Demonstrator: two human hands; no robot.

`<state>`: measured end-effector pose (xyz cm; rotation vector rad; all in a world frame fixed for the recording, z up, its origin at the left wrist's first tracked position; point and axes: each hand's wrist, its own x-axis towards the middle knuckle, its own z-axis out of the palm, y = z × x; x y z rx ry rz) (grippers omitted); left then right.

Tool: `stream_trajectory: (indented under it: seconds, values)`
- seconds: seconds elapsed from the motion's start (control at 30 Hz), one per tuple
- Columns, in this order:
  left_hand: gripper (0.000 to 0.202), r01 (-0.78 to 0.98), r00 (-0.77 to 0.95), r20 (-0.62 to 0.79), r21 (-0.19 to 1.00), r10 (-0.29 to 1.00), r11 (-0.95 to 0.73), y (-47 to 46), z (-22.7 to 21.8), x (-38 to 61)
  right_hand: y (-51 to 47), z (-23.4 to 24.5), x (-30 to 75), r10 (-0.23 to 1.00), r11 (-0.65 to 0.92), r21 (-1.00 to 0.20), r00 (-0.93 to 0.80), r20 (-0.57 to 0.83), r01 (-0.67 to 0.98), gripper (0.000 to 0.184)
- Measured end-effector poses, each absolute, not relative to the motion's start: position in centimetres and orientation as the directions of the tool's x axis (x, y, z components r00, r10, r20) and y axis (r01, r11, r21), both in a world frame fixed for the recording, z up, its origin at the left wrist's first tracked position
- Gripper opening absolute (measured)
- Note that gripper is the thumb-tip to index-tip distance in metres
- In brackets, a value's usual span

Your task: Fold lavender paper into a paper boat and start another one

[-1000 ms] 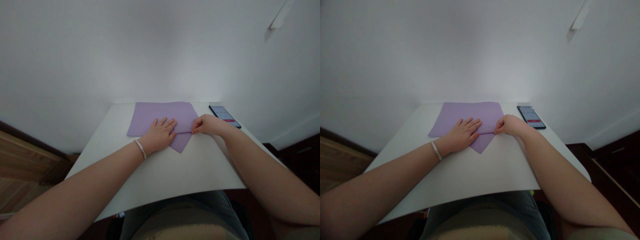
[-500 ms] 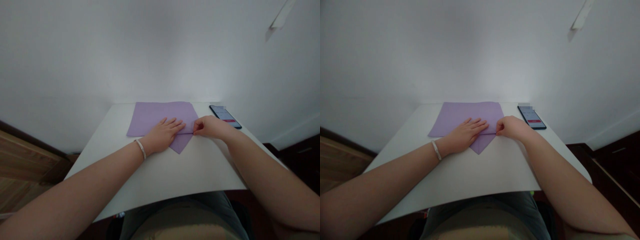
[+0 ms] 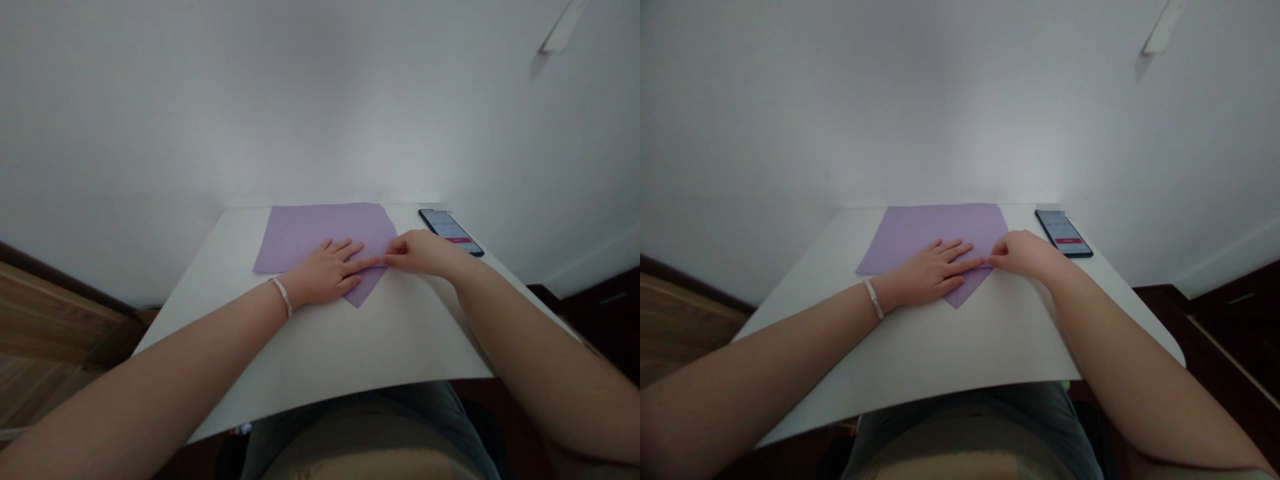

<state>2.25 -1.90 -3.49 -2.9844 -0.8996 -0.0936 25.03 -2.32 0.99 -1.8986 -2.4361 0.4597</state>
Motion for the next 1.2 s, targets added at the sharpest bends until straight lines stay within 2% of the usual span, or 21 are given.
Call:
stream_trajectory:
  seconds: [0.13, 0.23, 0.43, 0.63, 0.87, 1.2]
  values:
    - [0.050, 0.553, 0.832, 0.064, -0.010, 0.552, -0.833, -1.9, -3.4, 2.2, -1.5, 0.6, 25.2, 0.935, 0.132, -0.403, -0.249, -0.251, 0.906, 0.026]
    - [0.049, 0.556, 0.830, 0.057, -0.009, 0.554, -0.831, -1.9, -3.5, 2.3, -0.8, 0.5, 25.3, 0.915, 0.101, -0.453, -0.261, -0.307, 0.886, 0.025]
    - [0.048, 0.561, 0.827, 0.046, -0.007, 0.560, -0.828, -1.9, -3.4, 2.4, 0.1, 0.3, 25.5, 0.900, 0.127, -0.400, -0.275, -0.339, 0.908, 0.021]
    - [0.051, 0.572, 0.817, 0.078, 0.010, 0.571, -0.820, -1.8, -3.8, 2.3, 0.0, 0.2, 26.0, 0.893, 0.140, -0.431, -0.303, -0.334, 0.891, 0.023]
    - [0.056, 0.595, 0.797, 0.111, 0.017, 0.593, -0.803, -2.0, -3.8, 2.3, -0.4, 0.6, 25.9, 0.892, 0.162, -0.393, -0.304, -0.333, 0.905, 0.021]
    - [0.048, 0.593, 0.802, 0.082, 0.006, 0.592, -0.805, -2.3, -3.4, 2.3, -0.1, 0.6, 25.6, 0.901, 0.097, -0.386, -0.246, -0.359, 0.917, 0.015]
